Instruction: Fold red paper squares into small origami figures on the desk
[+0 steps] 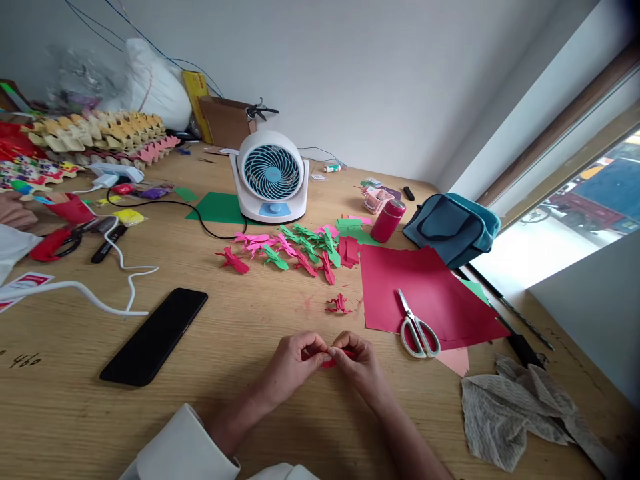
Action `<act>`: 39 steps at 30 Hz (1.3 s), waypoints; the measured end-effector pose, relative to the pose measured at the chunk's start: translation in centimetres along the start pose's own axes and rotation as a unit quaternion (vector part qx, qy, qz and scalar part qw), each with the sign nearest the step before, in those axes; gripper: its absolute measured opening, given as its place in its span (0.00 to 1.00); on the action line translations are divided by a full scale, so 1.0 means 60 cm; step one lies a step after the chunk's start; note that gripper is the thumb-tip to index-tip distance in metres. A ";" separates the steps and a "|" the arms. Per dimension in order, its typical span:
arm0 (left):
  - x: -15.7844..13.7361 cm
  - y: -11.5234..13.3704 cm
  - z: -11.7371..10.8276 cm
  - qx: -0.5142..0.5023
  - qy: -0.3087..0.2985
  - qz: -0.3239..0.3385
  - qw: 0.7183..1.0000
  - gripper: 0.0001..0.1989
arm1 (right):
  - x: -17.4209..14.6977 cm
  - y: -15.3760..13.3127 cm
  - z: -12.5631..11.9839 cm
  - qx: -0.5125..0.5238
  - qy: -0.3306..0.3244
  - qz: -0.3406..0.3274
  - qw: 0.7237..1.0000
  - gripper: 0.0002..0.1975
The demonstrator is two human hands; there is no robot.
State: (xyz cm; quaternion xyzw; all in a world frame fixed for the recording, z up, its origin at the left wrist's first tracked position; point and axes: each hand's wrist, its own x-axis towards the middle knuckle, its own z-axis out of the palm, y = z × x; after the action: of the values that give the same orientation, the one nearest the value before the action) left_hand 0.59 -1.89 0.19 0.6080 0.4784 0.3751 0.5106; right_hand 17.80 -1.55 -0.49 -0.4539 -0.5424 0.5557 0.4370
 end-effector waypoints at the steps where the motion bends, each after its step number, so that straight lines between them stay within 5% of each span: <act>1: 0.001 -0.002 0.000 -0.010 0.003 -0.006 1.000 0.12 | -0.001 -0.001 0.000 -0.002 0.008 -0.002 1.000 0.16; 7: 0.001 0.002 -0.007 -0.013 0.014 -0.016 1.000 0.11 | -0.003 0.002 -0.001 0.003 0.034 -0.001 0.999 0.16; 15: 0.001 0.005 -0.013 0.078 -0.022 0.014 0.997 0.05 | -0.007 -0.012 -0.024 -0.111 -0.086 0.031 0.990 0.12; 28: 0.006 0.005 -0.015 0.022 -0.035 -0.040 0.998 0.08 | -0.010 -0.030 -0.021 -0.208 -0.068 0.004 0.976 0.07; 34: 0.007 -0.001 -0.014 0.050 0.003 -0.045 0.998 0.04 | -0.015 -0.016 -0.023 -0.257 -0.043 -0.081 0.962 0.05; 39: 0.006 -0.006 -0.012 0.073 0.016 -0.031 0.997 0.03 | -0.032 -0.020 -0.031 -0.399 -0.022 -0.233 0.886 0.09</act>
State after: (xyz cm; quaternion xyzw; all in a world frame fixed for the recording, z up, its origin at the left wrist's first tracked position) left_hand -0.07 -1.33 -0.03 0.6225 0.5309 0.3329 0.4689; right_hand 20.02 -2.98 0.79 -0.4384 -0.8180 0.1843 0.3236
